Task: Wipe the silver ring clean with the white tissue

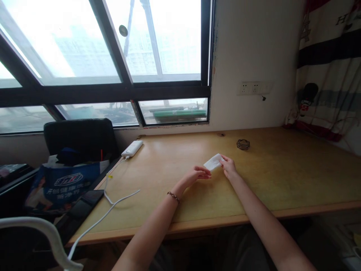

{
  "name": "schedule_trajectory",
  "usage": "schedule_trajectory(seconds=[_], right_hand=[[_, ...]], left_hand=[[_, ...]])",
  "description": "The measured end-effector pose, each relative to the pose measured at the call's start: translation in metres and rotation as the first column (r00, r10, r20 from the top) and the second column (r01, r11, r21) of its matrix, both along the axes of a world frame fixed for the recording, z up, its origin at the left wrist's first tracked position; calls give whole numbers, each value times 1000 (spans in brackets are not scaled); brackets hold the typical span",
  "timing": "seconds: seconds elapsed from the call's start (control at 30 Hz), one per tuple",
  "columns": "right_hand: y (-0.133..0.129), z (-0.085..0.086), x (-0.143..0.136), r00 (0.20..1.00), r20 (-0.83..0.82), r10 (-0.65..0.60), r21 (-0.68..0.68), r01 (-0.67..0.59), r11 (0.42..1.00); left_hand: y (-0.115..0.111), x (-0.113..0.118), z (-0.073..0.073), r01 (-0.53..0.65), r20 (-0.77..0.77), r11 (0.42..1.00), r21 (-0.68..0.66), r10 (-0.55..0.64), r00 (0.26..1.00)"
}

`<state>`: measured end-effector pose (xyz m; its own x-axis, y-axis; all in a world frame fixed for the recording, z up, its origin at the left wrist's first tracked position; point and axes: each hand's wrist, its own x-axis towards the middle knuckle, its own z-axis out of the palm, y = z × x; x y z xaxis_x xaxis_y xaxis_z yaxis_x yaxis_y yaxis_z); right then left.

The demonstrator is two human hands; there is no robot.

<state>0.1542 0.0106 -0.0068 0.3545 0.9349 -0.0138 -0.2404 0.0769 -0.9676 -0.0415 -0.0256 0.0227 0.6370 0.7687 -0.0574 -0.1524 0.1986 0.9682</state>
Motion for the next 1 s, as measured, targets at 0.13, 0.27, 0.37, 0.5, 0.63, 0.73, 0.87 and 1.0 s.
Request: schedule_trajectory(seconds=[0.13,0.27,0.37,0.5,0.63,0.73,0.87,1.0], right_hand=[[-4,4,11,852,478,-215,87,198,976],[-24,11,-2,467,863,-193,158,114,981],[-45,6,-18,310,950,42,-8,-110,994],[-68,-5,-15,167,979,120,-98,-136,986],[-79,-5,26,25,989,144,-144,17,989],[-84,-4,65,-31,980,195,-190,119,975],[-90,-8,103,-81,964,253,-231,217,948],[-93,-9,121,-111,964,242,-215,212,953]], left_hand=[[1,-2,0,-26,-31,1000,13,27,999],[6,-5,-2,-117,-56,991,62,121,991],[10,-7,-3,-185,-48,976,112,191,980],[13,-10,-4,-262,-39,954,148,270,962],[12,-9,-5,-288,-43,942,170,299,953],[11,-7,-4,-283,-51,941,186,297,954],[9,-4,-2,-252,-108,949,188,275,955],[8,-2,-4,-249,-139,941,228,285,949]])
